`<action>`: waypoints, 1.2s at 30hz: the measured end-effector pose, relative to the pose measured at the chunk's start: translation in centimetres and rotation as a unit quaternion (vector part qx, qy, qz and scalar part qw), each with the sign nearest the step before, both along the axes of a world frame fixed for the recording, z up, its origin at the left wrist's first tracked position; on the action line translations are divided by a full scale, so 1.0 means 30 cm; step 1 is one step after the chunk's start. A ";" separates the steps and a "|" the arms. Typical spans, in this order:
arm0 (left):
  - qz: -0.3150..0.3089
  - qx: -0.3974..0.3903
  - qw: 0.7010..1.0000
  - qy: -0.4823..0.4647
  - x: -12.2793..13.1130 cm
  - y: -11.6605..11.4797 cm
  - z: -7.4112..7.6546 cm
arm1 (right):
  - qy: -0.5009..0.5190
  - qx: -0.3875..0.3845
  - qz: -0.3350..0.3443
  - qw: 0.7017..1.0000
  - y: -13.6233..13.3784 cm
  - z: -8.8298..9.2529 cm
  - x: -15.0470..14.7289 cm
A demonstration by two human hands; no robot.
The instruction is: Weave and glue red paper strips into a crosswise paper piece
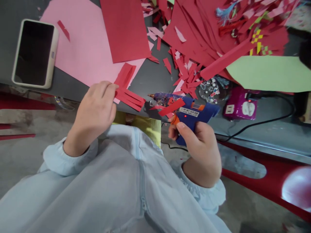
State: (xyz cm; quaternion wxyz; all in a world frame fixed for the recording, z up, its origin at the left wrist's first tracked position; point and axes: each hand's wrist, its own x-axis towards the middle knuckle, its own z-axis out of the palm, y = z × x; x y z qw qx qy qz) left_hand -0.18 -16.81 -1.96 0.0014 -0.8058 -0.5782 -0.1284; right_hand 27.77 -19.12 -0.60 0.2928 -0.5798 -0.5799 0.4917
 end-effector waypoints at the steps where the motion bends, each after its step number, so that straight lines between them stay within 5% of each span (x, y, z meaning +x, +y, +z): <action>1: -0.002 0.002 1.000 0.001 -0.001 0.005 -0.002 | 0.003 -0.002 0.001 1.000 -0.002 -0.002 0.002; 7: -0.045 0.002 0.999 -0.009 0.001 0.031 -0.007 | 0.014 -0.008 0.000 1.000 -0.006 -0.018 0.008; 36: -0.060 -0.044 0.997 0.000 -0.006 0.021 -0.039 | 0.012 -0.028 -0.001 1.000 -0.002 -0.026 0.003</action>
